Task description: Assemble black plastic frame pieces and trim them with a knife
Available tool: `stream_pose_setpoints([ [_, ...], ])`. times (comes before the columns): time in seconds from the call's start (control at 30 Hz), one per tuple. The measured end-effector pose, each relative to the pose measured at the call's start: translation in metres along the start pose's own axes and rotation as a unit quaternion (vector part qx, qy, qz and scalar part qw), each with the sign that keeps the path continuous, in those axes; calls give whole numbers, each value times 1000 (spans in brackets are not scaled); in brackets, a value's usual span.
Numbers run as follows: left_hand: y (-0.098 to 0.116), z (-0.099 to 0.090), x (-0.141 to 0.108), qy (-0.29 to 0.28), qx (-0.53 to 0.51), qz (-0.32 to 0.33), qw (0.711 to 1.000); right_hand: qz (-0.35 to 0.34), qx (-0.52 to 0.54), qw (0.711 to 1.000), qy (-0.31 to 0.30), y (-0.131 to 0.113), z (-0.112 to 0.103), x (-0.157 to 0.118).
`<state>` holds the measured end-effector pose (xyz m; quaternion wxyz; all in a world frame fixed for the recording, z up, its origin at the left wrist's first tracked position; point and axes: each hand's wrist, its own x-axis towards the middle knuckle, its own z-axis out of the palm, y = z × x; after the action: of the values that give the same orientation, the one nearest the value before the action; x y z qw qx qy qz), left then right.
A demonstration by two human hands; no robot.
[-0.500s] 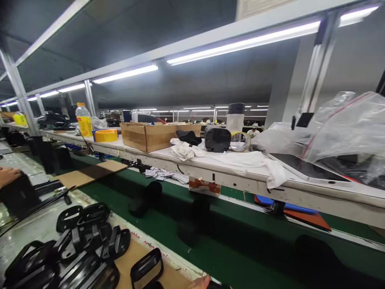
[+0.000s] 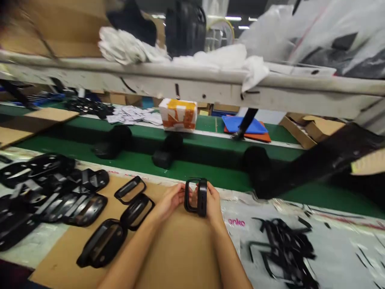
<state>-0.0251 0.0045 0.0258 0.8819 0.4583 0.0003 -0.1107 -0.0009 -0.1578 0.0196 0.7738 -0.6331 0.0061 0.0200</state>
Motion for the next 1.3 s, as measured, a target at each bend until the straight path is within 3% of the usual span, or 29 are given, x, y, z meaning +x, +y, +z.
stream_pose_setpoints([
  [0.1, -7, -3, -13, -64, 3, -44, 997, 33, 7, 999, 12, 7, -11, -7],
  [0.2, -21, -5, -21, -82, 42, -68, 993, 37, 0, 999, 30, 15, -13, -11],
  [0.33, -28, -7, -19, -54, 41, -79, 995, 14, -16, 998, 55, 20, -11, -11],
  [0.5, -18, -13, -13, -23, -23, -76, 997, -23, -27, 997, 66, 22, -7, -12],
  [0.73, -20, -11, -15, -18, 22, -84, 996, -100, -77, 984, 123, 9, -5, -18],
  [1.1, -24, -11, -14, -12, 16, -62, 998, -146, -144, 972, 111, 16, -9, -21],
  [1.3, -22, -9, -15, -1, 68, -47, 997, -171, -167, 964, 114, 14, -12, -24],
])
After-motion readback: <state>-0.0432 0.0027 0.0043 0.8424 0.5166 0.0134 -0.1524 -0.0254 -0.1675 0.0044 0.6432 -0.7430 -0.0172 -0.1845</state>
